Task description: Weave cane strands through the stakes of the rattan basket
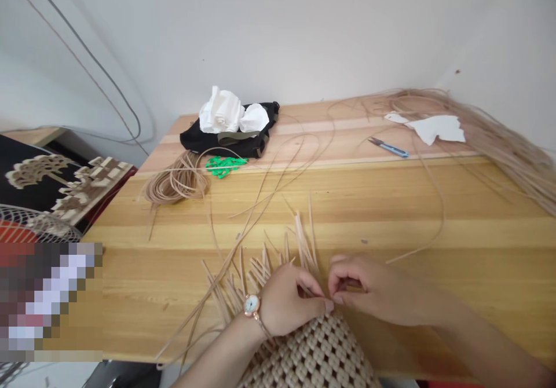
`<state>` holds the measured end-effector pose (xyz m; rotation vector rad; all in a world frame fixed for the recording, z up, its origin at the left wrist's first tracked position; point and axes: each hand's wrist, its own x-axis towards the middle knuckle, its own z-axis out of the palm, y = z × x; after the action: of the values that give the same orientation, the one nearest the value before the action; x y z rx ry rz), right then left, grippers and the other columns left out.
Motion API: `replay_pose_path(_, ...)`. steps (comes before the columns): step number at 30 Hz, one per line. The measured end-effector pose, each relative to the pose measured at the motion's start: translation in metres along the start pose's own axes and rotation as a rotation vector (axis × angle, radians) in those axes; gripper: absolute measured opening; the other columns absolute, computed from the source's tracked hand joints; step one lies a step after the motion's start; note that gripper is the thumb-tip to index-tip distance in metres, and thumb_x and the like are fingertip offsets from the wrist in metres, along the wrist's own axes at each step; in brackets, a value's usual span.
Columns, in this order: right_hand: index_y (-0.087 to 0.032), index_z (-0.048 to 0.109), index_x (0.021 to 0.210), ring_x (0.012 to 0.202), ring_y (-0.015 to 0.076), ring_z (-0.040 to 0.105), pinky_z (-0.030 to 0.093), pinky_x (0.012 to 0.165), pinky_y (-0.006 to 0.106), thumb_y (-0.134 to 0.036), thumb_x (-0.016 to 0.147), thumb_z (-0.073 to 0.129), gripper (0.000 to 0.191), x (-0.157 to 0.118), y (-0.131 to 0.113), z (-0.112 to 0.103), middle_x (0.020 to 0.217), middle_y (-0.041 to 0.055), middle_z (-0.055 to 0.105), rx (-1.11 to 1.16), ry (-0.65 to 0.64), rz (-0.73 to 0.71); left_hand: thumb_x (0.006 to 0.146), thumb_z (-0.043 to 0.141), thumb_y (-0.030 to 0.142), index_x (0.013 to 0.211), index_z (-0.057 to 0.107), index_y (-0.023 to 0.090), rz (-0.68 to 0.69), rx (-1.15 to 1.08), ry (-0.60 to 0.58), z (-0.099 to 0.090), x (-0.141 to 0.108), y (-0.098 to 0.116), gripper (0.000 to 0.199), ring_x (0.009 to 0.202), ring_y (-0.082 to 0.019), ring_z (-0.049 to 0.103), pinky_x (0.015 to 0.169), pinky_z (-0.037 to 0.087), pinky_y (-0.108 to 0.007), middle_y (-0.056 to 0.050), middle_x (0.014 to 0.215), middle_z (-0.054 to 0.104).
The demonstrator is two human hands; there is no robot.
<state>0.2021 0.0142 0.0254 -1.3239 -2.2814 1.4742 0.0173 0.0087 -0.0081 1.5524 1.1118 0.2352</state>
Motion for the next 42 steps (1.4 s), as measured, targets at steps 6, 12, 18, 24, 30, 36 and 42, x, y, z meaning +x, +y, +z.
replay_pose_path(6, -0.017, 0.059, 0.073, 0.068, 0.0113, 0.049, 0.036, 0.06, 0.021, -0.018, 0.074, 0.05, 0.01, -0.003, -0.003, -0.005, 0.072, -0.0009, 0.055, 0.027, 0.004, 0.095, 0.062, 0.063, 0.033, 0.067, 0.071, 0.011, -0.063, -0.02, -0.081, -0.004, 0.001, 0.01, 0.025, 0.053, -0.012, 0.051, 0.048, 0.037, -0.02, -0.003, 0.058, 0.061)
replay_pose_path(12, -0.018, 0.059, 0.074, 0.063, 0.0102, 0.049, 0.034, 0.054, 0.019, -0.014, 0.07, 0.047, 0.013, -0.003, -0.004, -0.011, 0.069, -0.0022, 0.056, 0.0, -0.093, 0.16, 0.063, 0.063, 0.038, 0.068, 0.07, 0.011, -0.054, 0.012, -0.136, -0.002, 0.003, 0.005, 0.029, 0.055, -0.013, 0.054, 0.048, 0.038, -0.02, -0.005, 0.059, 0.064)
replay_pose_path(18, -0.017, 0.058, 0.073, 0.055, 0.0081, 0.047, 0.032, 0.047, 0.017, -0.018, 0.074, 0.047, 0.011, 0.001, 0.001, -0.006, 0.061, -0.003, 0.054, 0.012, -0.127, 0.125, 0.079, 0.048, 0.034, 0.081, 0.064, 0.016, 0.054, 0.131, -0.063, -0.01, -0.002, 0.005, 0.025, 0.06, -0.012, 0.054, 0.055, 0.038, -0.02, -0.001, 0.067, 0.063)
replay_pose_path(24, -0.015, 0.052, 0.078, 0.028, 0.0037, 0.034, 0.027, 0.03, 0.012, -0.035, 0.082, 0.047, 0.021, 0.018, 0.02, 0.013, 0.036, -0.0087, 0.043, 0.502, -0.376, 0.199, 0.082, 0.046, 0.026, 0.066, 0.052, 0.015, 0.182, 0.332, 0.084, -0.016, -0.008, 0.009, 0.02, 0.069, -0.013, 0.048, 0.066, 0.036, -0.024, 0.001, 0.065, 0.052)
replay_pose_path(30, -0.014, 0.053, 0.078, 0.026, 0.0027, 0.038, 0.032, 0.028, 0.01, -0.03, 0.076, 0.058, 0.017, 0.022, 0.035, 0.021, 0.036, -0.0081, 0.05, 0.745, -0.464, 0.184, 0.08, 0.05, 0.02, 0.062, 0.05, 0.015, 0.22, 0.24, 0.098, -0.01, -0.009, 0.003, 0.019, 0.068, -0.012, 0.046, 0.065, 0.035, -0.023, 0.001, 0.067, 0.047)
replay_pose_path(36, -0.013, 0.053, 0.077, 0.026, 0.0038, 0.042, 0.036, 0.029, 0.011, -0.031, 0.075, 0.059, 0.019, 0.016, 0.039, 0.023, 0.038, -0.0068, 0.053, 0.827, -0.551, 0.177, 0.08, 0.05, 0.02, 0.062, 0.052, 0.014, 0.246, 0.12, 0.126, -0.007, -0.012, 0.003, 0.019, 0.075, -0.012, 0.048, 0.067, 0.038, -0.023, -0.002, 0.081, 0.046)
replay_pose_path(42, -0.014, 0.053, 0.077, 0.028, 0.0032, 0.039, 0.034, 0.032, 0.012, -0.036, 0.076, 0.056, 0.023, 0.01, 0.037, 0.024, 0.04, -0.0076, 0.051, 0.758, -0.481, 0.198, 0.078, 0.053, 0.022, 0.059, 0.057, 0.014, 0.222, 0.112, 0.136, -0.012, -0.011, 0.003, 0.022, 0.076, -0.012, 0.049, 0.069, 0.039, -0.024, -0.002, 0.08, 0.046)
